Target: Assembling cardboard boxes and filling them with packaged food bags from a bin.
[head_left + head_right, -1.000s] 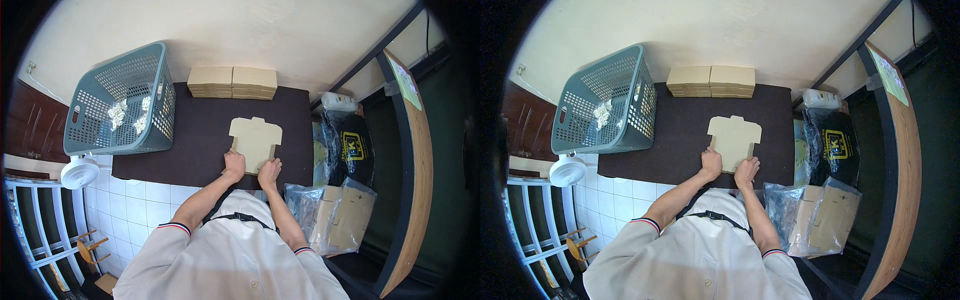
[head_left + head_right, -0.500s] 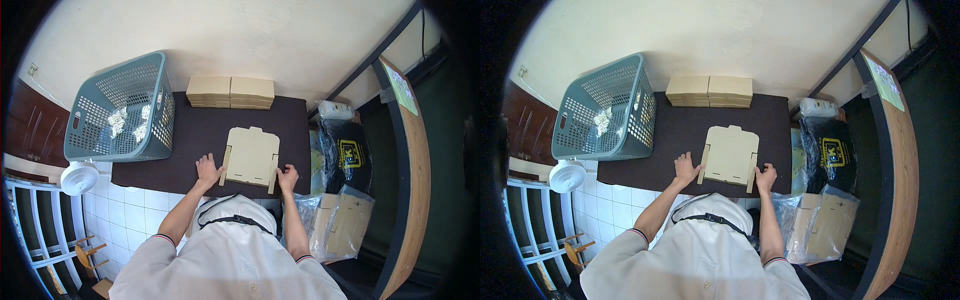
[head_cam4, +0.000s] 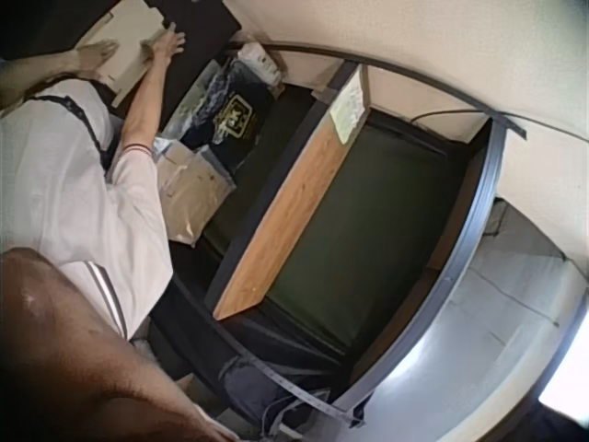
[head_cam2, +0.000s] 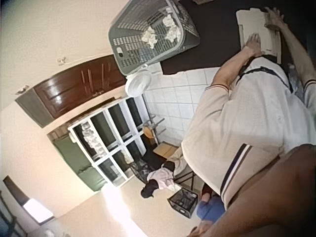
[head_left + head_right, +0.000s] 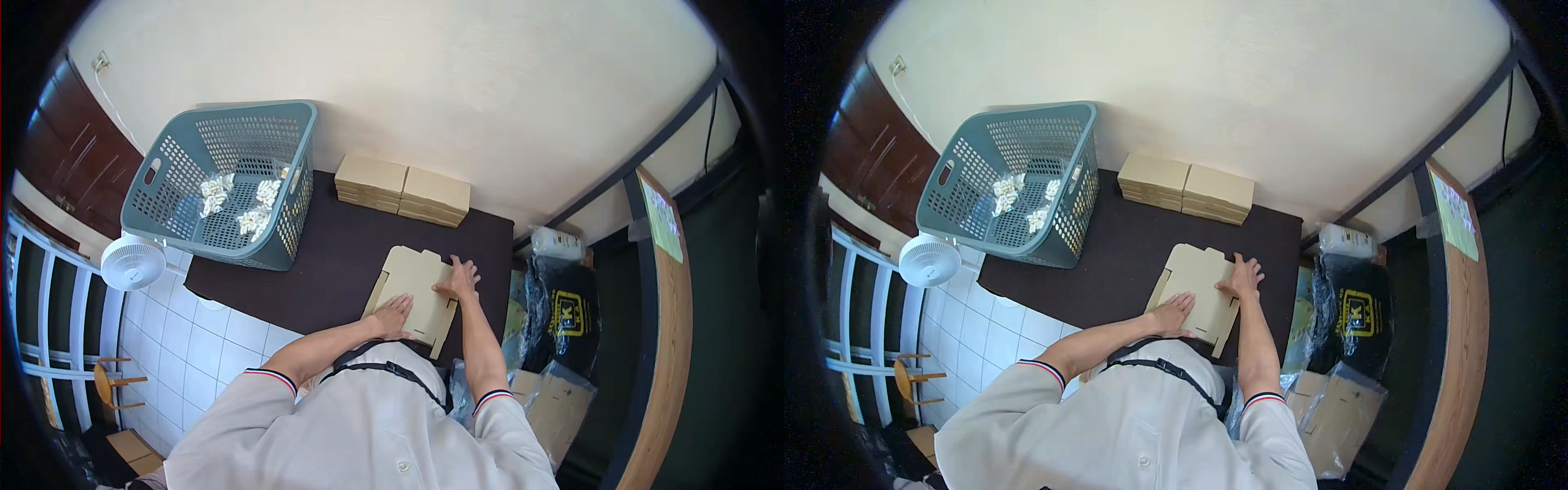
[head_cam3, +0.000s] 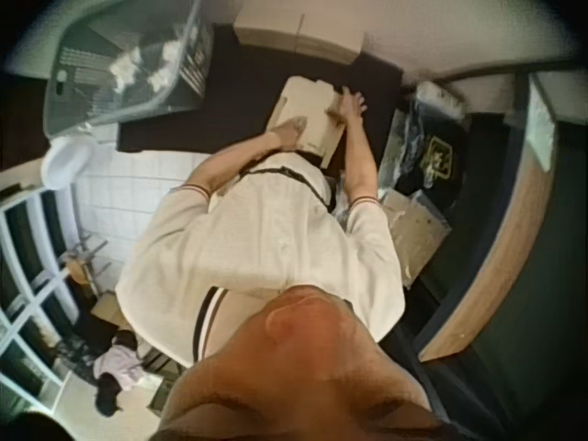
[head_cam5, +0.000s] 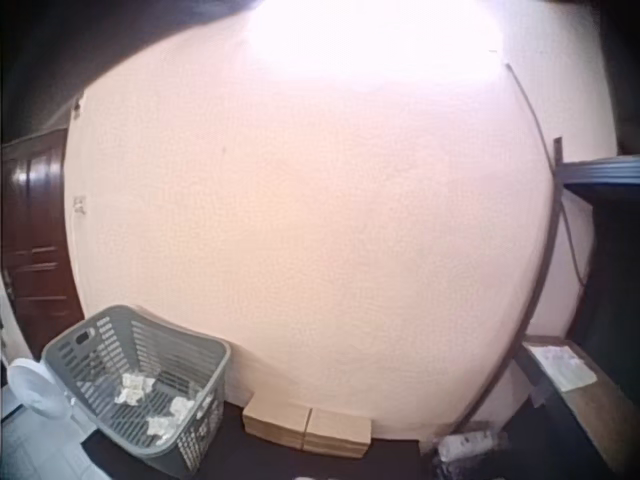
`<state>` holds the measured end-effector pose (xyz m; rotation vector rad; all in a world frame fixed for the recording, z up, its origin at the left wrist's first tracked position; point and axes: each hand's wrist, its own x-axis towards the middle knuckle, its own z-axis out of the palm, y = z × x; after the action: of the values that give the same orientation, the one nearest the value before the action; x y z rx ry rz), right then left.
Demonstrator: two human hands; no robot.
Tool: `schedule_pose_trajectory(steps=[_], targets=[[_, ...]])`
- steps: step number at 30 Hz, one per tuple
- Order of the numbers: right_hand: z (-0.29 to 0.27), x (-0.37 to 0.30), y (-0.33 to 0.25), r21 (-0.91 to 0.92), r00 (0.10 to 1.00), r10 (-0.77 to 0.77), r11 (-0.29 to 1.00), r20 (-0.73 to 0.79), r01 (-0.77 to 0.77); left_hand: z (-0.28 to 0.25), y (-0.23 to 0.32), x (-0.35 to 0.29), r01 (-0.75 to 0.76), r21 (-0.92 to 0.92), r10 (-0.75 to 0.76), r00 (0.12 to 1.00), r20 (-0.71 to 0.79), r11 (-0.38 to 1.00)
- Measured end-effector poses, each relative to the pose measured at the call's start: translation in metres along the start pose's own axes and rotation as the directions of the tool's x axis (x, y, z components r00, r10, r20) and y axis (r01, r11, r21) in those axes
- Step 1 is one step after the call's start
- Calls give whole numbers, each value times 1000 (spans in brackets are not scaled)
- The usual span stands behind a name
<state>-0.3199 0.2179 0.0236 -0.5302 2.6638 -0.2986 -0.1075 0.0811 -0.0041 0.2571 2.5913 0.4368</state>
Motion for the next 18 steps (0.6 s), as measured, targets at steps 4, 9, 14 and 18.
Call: schedule_pose_trajectory(steps=[4, 9, 14, 18], targets=[[-4, 39, 42, 104, 995, 42, 993, 92, -51, -7, 11, 10, 8, 71, -17, 992, 123, 997], [-9, 63, 44, 249, 971, -154, 963, 185, 106, -14, 14, 9, 54, 41, -58, 991, 117, 998], [-35, 39, 32, 391, 923, -354, 879, 151, 273, -4, 8, 9, 85, -12, -84, 993, 87, 996], [-34, -30, 30, 264, 877, -480, 841, -39, 472, -6, 14, 12, 112, -13, -110, 989, 94, 994]])
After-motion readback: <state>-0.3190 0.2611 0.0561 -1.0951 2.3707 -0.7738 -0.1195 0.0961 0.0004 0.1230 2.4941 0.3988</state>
